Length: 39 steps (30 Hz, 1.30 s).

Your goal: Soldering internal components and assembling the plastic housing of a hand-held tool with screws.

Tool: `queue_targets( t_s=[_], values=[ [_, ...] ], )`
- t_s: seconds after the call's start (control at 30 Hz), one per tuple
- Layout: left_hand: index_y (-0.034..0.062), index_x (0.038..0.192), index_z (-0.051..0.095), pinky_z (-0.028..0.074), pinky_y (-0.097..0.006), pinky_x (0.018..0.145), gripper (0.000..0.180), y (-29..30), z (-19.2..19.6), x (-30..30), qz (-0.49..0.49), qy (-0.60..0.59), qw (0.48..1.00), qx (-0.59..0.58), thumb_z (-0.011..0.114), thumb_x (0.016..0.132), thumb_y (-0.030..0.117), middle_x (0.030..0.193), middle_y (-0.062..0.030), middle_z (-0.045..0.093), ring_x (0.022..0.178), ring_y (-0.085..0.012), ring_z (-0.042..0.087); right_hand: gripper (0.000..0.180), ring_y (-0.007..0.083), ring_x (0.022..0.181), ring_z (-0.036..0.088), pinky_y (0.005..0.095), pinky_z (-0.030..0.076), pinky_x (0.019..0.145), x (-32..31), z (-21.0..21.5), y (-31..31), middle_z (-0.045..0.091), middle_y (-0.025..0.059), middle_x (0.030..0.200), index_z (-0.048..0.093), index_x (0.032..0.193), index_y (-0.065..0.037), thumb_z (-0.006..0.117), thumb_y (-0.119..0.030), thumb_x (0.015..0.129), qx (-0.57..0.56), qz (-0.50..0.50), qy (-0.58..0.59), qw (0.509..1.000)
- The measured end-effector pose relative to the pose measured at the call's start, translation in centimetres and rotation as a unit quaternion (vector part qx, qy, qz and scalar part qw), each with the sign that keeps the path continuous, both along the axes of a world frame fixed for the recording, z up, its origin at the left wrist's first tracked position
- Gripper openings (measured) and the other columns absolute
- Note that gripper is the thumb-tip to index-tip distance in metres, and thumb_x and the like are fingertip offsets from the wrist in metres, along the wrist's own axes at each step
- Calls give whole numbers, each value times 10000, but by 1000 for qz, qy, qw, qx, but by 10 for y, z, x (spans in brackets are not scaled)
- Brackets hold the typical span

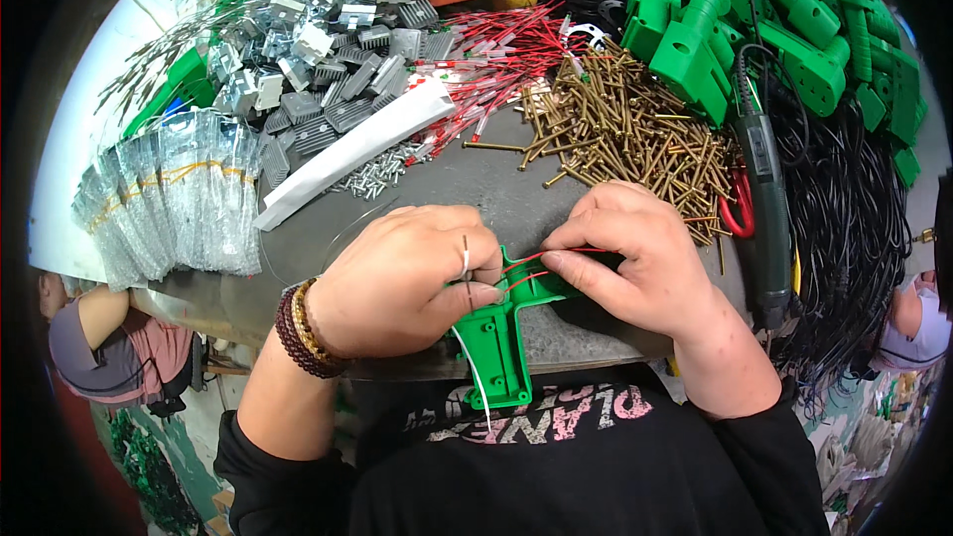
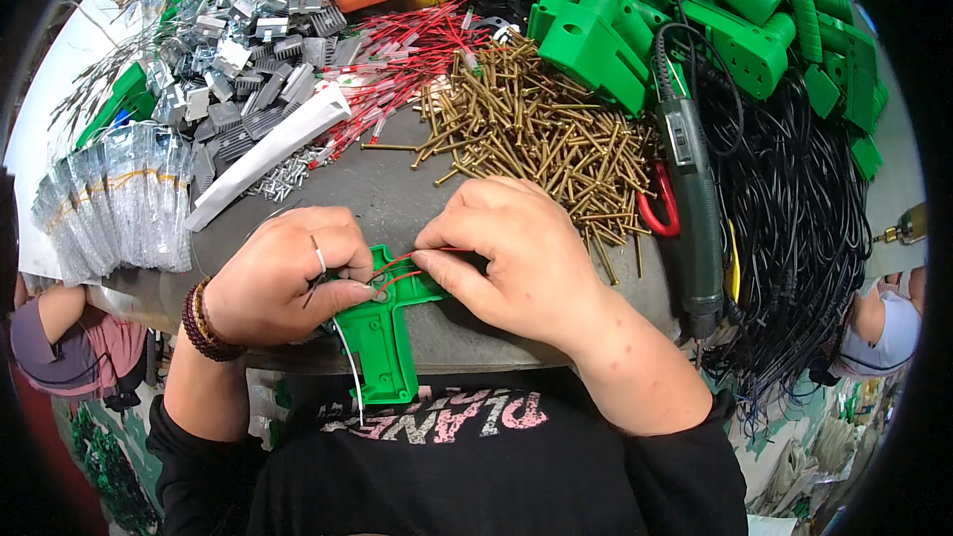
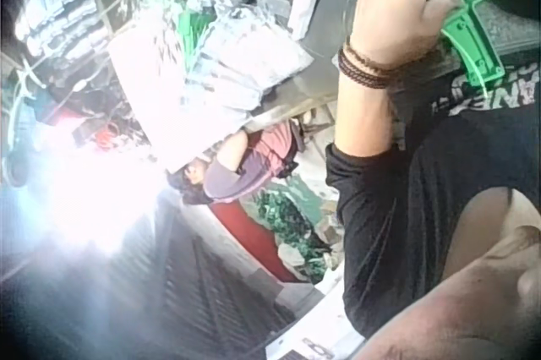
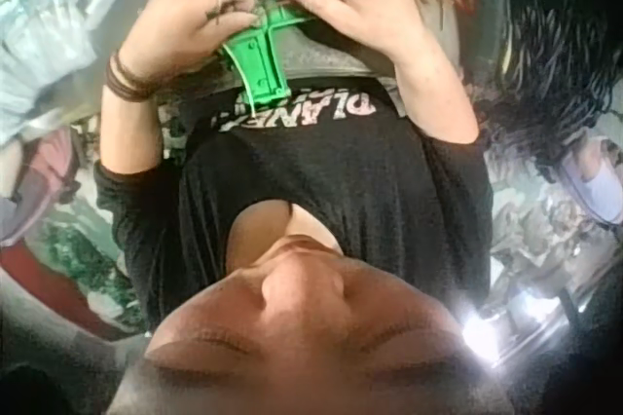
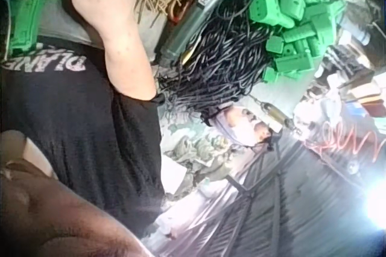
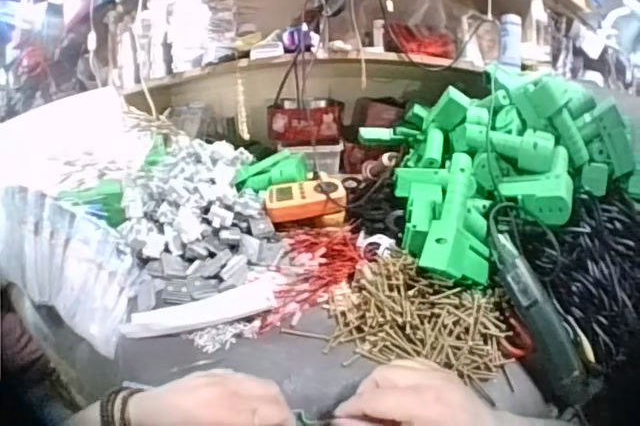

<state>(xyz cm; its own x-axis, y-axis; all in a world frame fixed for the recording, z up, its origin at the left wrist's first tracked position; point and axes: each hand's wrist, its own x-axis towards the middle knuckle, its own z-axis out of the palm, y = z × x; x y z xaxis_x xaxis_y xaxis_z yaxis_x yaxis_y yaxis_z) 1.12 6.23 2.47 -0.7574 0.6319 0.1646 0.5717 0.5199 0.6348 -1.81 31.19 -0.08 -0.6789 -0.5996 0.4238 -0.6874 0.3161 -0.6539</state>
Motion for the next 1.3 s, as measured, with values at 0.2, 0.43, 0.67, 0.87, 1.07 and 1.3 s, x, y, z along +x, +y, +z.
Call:
queue_targets(
  t_s=[0.2, 0.43, 0.67, 0.87, 1.07, 1.3],
  values=[
    [48, 828, 634, 475, -366, 698, 123, -6, -5, 16, 62, 36, 995, 76, 744, 775, 34, 819, -87, 632, 747, -291, 607, 175, 264, 800, 664, 354, 516, 717, 19, 47, 3, 688, 103, 913, 733, 953, -38, 777, -31, 783, -27, -134, 194, 971],
    [-3, 937, 679, 498, -268, 777, 94, -12, -21, 44, 208, -137, 907, 338, 728, 894, 65, 930, -64, 691, 856, -110, 623, 147, 298, 726, 681, 390, 549, 613, 32, 5, -58, 675, 117, 852, 710, 941, -37, 761, -112, 825, -12, -28, 50, 998],
    [7, 1020, 764, 521, -294, 747, 168, -10, -32, 37, 193, -26, 921, 336, 772, 857, 46, 927, -73, 712, 804, -172, 653, 142, 283, 660, 649, 395, 520, 559, 34, -4, -64, 615, 76, 787, 720, 977, -68, 738, -118, 845, -15, -18, 10, 1000],
    [23, 1054, 773, 476, -260, 693, 195, -11, -31, 37, 181, -21, 918, 353, 765, 861, 52, 853, -49, 660, 782, -144, 599, 146, 283, 631, 630, 384, 510, 543, 33, -3, -64, 590, 68, 790, 725, 987, -72, 730, -100, 844, -18, -15, 4, 1000],
    [30, 880, 761, 425, -280, 707, 139, -13, -28, 42, 188, -65, 866, 458, 726, 922, 158, 836, -16, 584, 771, -132, 524, 89, 298, 655, 633, 387, 512, 563, 28, -2, -66, 594, 97, 780, 705, 933, -48, 715, -96, 858, -49, 9, -15, 999],
    [155, 817, 588, 403, -391, 773, 299, -51, -27, 52, 107, -37, 768, 630, 612, 998, 392, 798, 10, 510, 760, -174, 457, 104, 336, 770, 685, 408, 551, 695, 27, 6, -59, 696, 161, 868, 689, 940, -11, 696, -99, 885, -82, -21, -93, 992]
  ],
)
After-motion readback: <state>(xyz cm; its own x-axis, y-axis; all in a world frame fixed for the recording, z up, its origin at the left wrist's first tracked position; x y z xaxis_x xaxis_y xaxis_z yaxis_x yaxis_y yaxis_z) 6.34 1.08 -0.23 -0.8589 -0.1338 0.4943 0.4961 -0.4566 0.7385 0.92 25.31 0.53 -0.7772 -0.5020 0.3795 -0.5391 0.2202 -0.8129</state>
